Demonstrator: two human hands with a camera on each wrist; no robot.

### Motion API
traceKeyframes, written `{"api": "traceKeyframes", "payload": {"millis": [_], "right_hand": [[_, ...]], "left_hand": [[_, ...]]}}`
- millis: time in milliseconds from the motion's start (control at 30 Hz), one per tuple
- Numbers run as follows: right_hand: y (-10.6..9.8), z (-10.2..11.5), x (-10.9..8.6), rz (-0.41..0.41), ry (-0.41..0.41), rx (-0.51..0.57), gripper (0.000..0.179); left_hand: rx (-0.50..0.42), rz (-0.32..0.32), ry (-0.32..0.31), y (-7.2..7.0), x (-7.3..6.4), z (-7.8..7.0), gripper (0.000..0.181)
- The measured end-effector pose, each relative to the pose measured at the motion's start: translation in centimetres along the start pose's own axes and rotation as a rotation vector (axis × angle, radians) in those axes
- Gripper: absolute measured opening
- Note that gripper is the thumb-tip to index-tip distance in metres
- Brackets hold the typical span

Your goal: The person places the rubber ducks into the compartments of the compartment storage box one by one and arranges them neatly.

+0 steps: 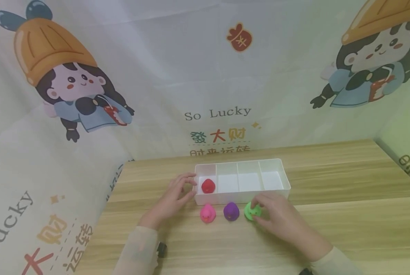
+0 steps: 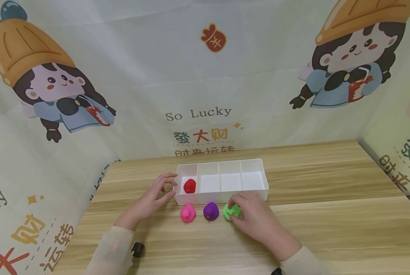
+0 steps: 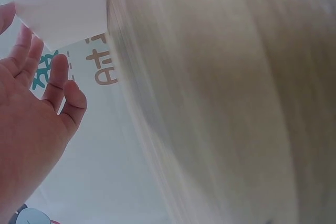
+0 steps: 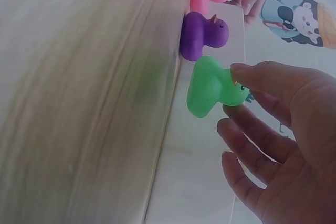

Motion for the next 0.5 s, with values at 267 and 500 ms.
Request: {"api": "traceKeyframes", "payload": {"millis": [267,500], "right_hand": [[-0.23,0.09,-0.02,-0.01,-0.01,0.013,0.027],[-0.48,0.54,0.13,-0.029,-0.044,0.017,0.026]], "left_hand": [[0.011,0.014,0.008,0.09,0.03,0.0,0.026],[0.0,-0.006,0.011,-0.01,-0.03,-0.09,0.025]]}}
Point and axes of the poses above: each hand's wrist, its own x-axis towards the middle knuckle, its own y-axis out of the palm, z = x × y, the point moved 8 cm from there along x, towards the middle knuckle, and after that the axes turned 14 degrees about z, right-handed, at the moved point
